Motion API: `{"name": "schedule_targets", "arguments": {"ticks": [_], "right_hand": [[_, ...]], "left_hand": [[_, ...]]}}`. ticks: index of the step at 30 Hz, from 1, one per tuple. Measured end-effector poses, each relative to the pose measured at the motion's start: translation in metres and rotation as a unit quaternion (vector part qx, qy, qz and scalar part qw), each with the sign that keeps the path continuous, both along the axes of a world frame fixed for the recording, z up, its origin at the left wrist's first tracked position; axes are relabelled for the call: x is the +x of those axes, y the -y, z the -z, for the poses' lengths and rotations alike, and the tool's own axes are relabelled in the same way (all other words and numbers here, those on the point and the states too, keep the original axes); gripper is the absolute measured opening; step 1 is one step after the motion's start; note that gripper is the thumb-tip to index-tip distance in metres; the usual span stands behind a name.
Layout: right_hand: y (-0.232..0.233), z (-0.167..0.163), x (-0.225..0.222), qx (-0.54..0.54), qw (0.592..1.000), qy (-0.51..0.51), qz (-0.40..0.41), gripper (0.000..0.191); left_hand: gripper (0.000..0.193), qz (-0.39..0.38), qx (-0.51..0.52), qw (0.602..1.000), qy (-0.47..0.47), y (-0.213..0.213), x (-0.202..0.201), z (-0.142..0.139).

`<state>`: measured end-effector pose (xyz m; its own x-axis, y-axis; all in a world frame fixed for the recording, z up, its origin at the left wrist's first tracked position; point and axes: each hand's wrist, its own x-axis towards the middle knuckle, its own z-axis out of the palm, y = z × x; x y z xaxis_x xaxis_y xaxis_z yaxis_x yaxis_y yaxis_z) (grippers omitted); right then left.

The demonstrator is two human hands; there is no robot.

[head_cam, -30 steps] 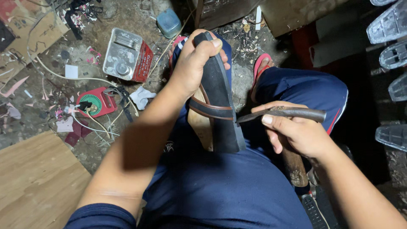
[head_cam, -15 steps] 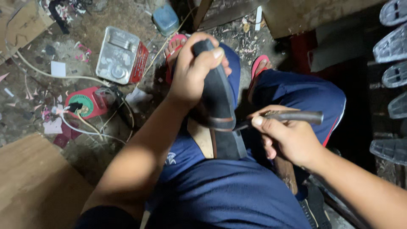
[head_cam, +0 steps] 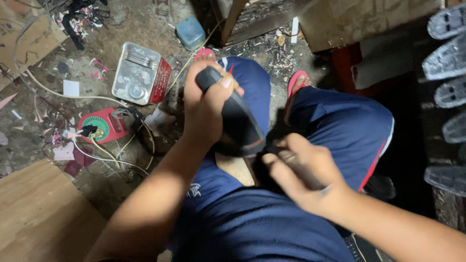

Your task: The person sits on the floor holding a black sandal on their lap and files the edge of its sole with a rasp, rotating the sandal to work around the perimeter. They then tap the sole with a hammer and place the finished sandal into a wire rack with other sandals.

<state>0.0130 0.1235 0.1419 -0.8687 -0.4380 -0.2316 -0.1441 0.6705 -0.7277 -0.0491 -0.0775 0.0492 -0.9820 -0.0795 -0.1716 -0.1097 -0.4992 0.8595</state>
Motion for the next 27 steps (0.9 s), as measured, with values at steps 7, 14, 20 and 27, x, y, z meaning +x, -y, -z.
{"name": "schedule_targets", "arguments": {"ticks": [7, 14, 20, 27], "right_hand": [[-0.009, -0.034, 0.027, 0.102, 0.975, 0.188, -0.058, 0.055], [-0.083, -0.025, 0.057, -0.099, 0.961, 0.13, 0.223, 0.048], [-0.08, -0.002, 0.082, -0.12, 0.966, 0.038, 0.225, 0.057], [-0.075, -0.022, 0.084, -0.129, 0.985, -0.056, 0.104, 0.041]], "left_hand": [[0.02, -0.029, 0.116, 0.99, 0.081, -0.016, 0.006, -0.002], [0.034, 0.01, 0.182, 0.98, 0.074, -0.004, 0.011, -0.027], [0.035, 0.037, 0.167, 0.984, 0.046, -0.008, 0.021, -0.055], [0.03, -0.001, 0.066, 0.997, 0.048, -0.019, 0.031, -0.068]]}}
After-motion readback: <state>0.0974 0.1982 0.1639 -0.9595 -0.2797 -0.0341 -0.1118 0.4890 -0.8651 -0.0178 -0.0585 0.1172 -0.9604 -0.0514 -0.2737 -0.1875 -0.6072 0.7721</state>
